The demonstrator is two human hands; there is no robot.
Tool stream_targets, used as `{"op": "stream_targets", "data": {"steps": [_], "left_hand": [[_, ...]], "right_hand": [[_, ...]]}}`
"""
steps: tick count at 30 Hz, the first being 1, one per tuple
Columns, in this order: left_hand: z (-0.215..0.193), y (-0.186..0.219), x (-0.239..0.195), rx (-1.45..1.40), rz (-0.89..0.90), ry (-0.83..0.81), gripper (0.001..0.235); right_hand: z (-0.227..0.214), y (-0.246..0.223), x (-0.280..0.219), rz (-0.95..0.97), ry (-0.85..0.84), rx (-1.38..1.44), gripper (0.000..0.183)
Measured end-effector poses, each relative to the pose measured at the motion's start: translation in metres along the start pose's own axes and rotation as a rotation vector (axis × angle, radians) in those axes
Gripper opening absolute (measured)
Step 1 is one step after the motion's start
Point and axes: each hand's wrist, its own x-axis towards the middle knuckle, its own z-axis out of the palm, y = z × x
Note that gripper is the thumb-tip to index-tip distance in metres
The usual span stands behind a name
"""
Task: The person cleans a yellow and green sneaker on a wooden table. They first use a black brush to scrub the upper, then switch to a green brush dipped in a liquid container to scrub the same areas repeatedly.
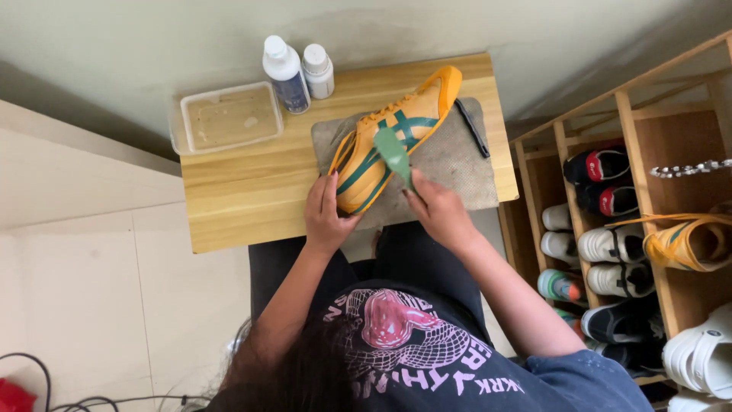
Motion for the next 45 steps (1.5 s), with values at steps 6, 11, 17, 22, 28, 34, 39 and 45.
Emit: {"op": "stream_targets", "data": {"steps": [6, 11, 17, 22, 28, 34, 39, 45], "left_hand": [[0.0, -0.002, -0.006, -0.016, -0.003, 0.02, 0.068], [0.001, -0.004, -0.005, 0.002, -0.012, 0.012, 0.068], [-0.002, -0.002, 0.0, -0.053, -0.005, -0.002, 0.071], [-0.001, -0.003, -0.002, -0.034, -0.028, 0.01, 0.07], [-0.007, -0.001, 0.004, -0.077, -0.059, -0.013, 0.07], [-0.007, -0.002, 0.006, -0.118, -0.1, -0.021, 0.072], [-0.006, -0.002, 0.006, -0.075, -0.083, -0.009, 0.071], [-0.007, 0.001, 0.009, -0.106, -0.068, -0.013, 0.071]], "right_hand": [[-0.028, 0.034, 0.018, 0.037, 0.124, -0.069, 0.037], [0.002, -0.004, -0.006, -0.018, -0.039, 0.023, 0.041], [-0.036, 0.035, 0.029, -0.018, 0.126, -0.013, 0.042], [-0.019, -0.006, 0.005, 0.011, -0.048, 0.006, 0.039], [-0.042, 0.031, 0.01, 0.135, 0.099, 0.057, 0.037], [-0.044, 0.021, -0.007, 0.42, 0.086, 0.104, 0.038], [-0.022, 0.011, -0.004, 0.467, -0.175, -0.087, 0.045], [-0.014, 0.006, 0.011, 0.371, -0.153, -0.39, 0.048]]}}
